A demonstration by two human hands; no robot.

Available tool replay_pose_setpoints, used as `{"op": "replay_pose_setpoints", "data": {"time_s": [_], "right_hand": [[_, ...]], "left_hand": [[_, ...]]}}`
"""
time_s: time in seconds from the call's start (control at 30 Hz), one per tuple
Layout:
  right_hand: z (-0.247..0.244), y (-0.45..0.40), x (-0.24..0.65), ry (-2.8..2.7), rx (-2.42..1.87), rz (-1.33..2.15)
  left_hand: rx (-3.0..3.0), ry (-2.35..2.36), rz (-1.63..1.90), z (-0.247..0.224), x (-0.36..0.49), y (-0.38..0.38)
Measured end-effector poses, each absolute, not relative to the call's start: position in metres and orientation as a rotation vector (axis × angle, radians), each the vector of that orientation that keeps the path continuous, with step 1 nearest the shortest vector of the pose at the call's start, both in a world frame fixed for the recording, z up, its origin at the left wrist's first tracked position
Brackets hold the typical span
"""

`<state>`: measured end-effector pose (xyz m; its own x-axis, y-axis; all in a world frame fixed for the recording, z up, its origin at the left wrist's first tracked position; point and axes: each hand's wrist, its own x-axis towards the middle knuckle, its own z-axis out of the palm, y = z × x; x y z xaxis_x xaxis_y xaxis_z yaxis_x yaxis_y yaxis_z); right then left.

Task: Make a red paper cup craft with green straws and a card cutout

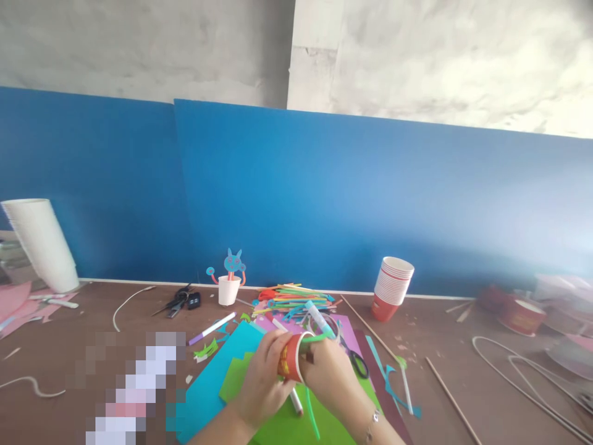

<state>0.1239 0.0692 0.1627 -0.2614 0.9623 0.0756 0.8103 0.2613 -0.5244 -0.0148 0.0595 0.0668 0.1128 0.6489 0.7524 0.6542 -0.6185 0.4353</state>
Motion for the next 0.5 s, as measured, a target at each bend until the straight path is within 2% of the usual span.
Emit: {"op": "replay_pose_setpoints", "data": {"time_s": [0.2,0.37,0.5], "right_hand": [[0.171,0.07,0.128,-2.067,-1.648,0.658],[0.18,0.07,0.138,-1.971,-1.49,0.764],[0.172,0.067,0.134,-2.177,-1.491,0.736]], "left_hand": [[-2.376,-1.449,-1.763,0.066,-0.016,0.063],[-2.117,-1.709,-2.109,0.069,-0.021,0.069],[-1.95,-1.852,-2.273,0.071,-0.021,0.072]]}}
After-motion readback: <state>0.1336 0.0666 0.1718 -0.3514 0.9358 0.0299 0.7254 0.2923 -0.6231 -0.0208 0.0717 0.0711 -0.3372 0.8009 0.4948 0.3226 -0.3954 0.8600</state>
